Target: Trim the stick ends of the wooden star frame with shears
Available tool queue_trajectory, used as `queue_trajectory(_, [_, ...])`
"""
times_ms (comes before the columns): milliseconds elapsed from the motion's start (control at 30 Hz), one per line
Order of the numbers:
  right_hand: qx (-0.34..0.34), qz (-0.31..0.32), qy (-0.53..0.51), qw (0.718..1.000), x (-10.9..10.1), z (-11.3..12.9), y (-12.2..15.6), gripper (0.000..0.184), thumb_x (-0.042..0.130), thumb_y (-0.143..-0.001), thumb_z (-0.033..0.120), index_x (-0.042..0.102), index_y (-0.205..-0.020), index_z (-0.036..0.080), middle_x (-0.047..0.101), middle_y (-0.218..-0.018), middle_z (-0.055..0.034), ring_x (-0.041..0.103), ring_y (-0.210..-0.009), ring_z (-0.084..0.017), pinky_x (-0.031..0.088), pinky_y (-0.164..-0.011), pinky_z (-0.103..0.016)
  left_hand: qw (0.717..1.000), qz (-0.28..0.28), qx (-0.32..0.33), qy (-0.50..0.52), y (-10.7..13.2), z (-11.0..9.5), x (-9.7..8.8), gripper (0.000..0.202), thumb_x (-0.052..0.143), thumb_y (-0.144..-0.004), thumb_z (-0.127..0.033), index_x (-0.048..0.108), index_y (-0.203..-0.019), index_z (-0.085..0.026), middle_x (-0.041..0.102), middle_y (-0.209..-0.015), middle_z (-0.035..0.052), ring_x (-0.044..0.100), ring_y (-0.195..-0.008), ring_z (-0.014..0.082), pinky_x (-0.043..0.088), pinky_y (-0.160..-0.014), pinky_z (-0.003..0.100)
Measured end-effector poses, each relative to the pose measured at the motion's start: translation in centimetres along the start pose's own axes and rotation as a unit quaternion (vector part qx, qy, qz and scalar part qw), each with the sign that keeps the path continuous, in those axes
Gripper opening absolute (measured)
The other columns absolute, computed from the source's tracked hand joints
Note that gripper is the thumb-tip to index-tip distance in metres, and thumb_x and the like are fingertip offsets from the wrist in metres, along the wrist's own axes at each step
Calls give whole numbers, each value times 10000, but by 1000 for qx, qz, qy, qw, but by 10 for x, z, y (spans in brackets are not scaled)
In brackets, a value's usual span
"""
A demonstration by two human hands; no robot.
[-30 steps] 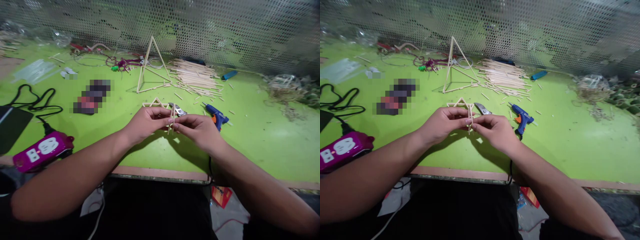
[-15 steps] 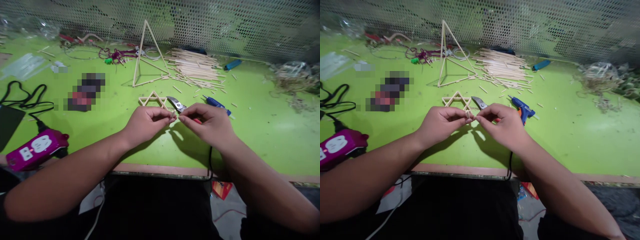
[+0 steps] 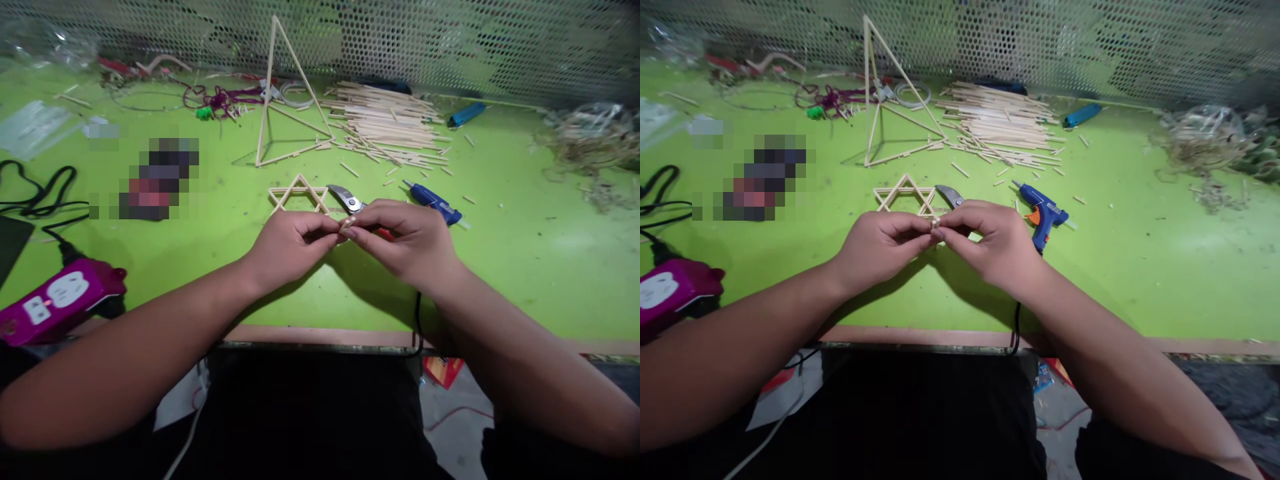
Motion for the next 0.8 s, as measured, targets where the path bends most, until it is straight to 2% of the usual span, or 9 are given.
queue_trajectory(133, [-9,0,2,1000,0,0,0,83,764,-982,216,831,-934,223,821,-886,-37,749,-796,-176,573,-716,-327,1000,6,7,5,-1,3,1,142,819,-932,-291,898,-1011,-203,877,-995,57,804,-897,207,624,-838,291])
queue_trajectory(333, [-32,-10,-5,999,0,0,1,73,770,-970,218,816,-914,227,816,-864,-34,743,-767,-176,572,-679,-324,998,11,2,58,-2,8,4,214,892,-885,-373,901,-1007,-198,877,-993,70,809,-910,220,626,-829,295])
queue_trajectory(500, [-38,-9,-15,999,1,3,2,83,756,-964,201,813,-920,242,810,-866,-37,736,-769,-178,578,-685,-331,997,12,-4,79,-1,8,5,169,865,-906,-326,894,-995,-185,870,-967,71,802,-905,211,619,-831,298])
queue_trajectory(600, [-39,-10,-24,999,1,5,2,81,760,-955,198,810,-911,244,803,-852,-36,727,-754,-177,576,-684,-336,997,19,-13,78,1,6,5,198,884,-888,-356,893,-985,-184,864,-944,68,793,-873,205,616,-801,293])
queue_trajectory(700, [-19,-13,-41,999,1,4,2,63,777,-948,218,808,-896,237,803,-849,-40,723,-759,-180,571,-684,-337,995,30,-27,96,2,6,7,253,909,-864,-399,894,-993,-182,865,-955,72,797,-888,213,627,-816,297])
queue_trajectory(800, [33,-13,-67,997,0,-2,2,84,806,-938,275,814,-875,221,804,-844,-45,717,-752,-176,562,-671,-326,989,41,-46,132,2,6,8,257,928,-845,-376,896,-1012,-184,872,-990,74,812,-945,226,643,-892,320])
Point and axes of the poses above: each hand's wrist, its own y-axis away from the middle knuckle, its own x-axis out of the palm, z = x × y, the point moved 7 cm from there along -y, towards the middle knuckle
